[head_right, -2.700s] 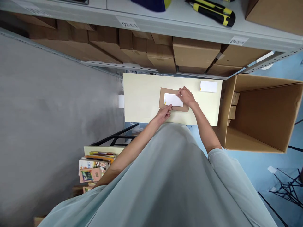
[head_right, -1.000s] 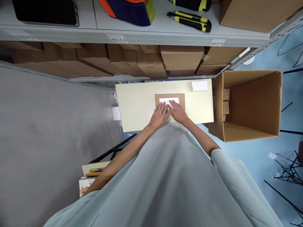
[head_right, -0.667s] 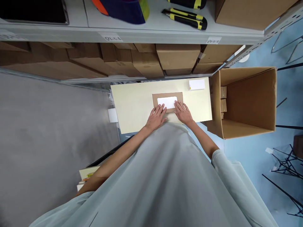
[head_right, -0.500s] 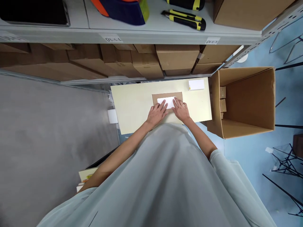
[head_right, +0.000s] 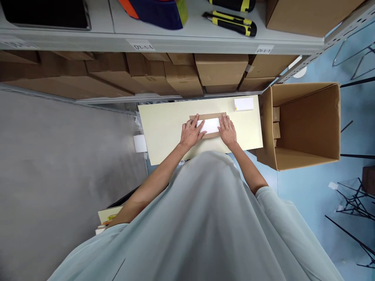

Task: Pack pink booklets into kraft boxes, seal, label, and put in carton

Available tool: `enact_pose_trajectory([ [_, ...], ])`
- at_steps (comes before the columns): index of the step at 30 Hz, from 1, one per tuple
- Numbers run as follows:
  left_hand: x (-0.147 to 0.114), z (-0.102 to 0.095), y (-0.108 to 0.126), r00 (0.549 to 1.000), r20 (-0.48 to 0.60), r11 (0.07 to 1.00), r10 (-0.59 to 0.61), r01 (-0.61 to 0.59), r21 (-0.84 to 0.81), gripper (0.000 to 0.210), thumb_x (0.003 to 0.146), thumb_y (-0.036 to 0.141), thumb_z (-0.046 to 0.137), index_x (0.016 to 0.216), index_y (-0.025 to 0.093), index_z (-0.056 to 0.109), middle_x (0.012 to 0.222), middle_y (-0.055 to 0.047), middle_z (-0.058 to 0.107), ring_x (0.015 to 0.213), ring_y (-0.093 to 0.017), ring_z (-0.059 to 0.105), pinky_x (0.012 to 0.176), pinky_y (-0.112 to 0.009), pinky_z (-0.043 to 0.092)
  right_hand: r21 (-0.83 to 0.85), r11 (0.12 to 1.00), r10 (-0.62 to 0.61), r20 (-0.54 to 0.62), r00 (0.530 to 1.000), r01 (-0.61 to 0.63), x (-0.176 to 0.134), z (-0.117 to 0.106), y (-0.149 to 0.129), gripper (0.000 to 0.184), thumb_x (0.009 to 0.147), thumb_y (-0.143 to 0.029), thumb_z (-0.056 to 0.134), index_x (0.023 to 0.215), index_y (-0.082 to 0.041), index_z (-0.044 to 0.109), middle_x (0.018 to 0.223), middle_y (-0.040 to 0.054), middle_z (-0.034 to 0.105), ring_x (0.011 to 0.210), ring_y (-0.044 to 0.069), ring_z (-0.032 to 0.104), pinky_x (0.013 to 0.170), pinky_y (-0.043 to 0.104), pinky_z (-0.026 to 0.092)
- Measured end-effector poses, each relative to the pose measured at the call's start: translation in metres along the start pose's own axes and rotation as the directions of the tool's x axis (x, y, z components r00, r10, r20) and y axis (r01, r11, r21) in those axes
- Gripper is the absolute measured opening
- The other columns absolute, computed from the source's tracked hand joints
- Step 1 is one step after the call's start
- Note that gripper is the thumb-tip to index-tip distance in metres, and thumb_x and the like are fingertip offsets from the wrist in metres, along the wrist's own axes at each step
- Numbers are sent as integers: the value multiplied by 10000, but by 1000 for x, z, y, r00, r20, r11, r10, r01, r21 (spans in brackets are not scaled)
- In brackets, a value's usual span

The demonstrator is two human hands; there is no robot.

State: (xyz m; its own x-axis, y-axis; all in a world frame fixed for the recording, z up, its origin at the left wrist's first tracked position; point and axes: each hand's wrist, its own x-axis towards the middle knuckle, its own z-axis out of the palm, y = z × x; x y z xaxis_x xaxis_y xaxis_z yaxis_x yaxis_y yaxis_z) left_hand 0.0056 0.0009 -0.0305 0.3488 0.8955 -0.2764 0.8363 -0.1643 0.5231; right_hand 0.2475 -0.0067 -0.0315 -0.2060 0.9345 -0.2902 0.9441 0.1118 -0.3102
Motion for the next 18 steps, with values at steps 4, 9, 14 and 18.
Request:
enact_pose_trajectory([
  [4,-6,3,-6,999,-48,1000,10,-11,-20,706,1096,591,496,1715,253,490,1885,-125,185,1755,-405,114,1376,-640,82,-21,1000,-19,13,1000,19,-1,-2,-6,687,1173,-396,229,1783,-87,291,1877,172,175,1767,305,132,1424,554,151],
  [9,-6,8,3,997,-71,999,-29,26,-45,795,1062,685,522,1726,251,477,1879,-137,196,1760,-402,103,1394,-644,28,-27,999,-38,27,999,39,-1,2,-23,722,1155,-523,410,1778,-165,345,1883,183,146,1764,360,123,1410,610,165],
  [14,-5,6,4,996,-65,998,-58,56,-24,731,1069,612,562,1720,286,490,1875,-106,229,1761,-381,125,1394,-642,112,4,998,-59,26,998,59,3,-2,-12,679,1141,-525,476,1758,-249,402,1886,137,185,1764,342,140,1392,621,224],
  [18,-1,-5,-17,1000,5,1000,3,-3,-18,600,1080,422,575,1670,311,562,1866,-79,256,1755,-367,169,1370,-638,220,30,991,-131,87,987,129,6,-14,9,616,1148,-446,459,1738,-273,435,1883,109,213,1757,299,189,1390,591,248],
])
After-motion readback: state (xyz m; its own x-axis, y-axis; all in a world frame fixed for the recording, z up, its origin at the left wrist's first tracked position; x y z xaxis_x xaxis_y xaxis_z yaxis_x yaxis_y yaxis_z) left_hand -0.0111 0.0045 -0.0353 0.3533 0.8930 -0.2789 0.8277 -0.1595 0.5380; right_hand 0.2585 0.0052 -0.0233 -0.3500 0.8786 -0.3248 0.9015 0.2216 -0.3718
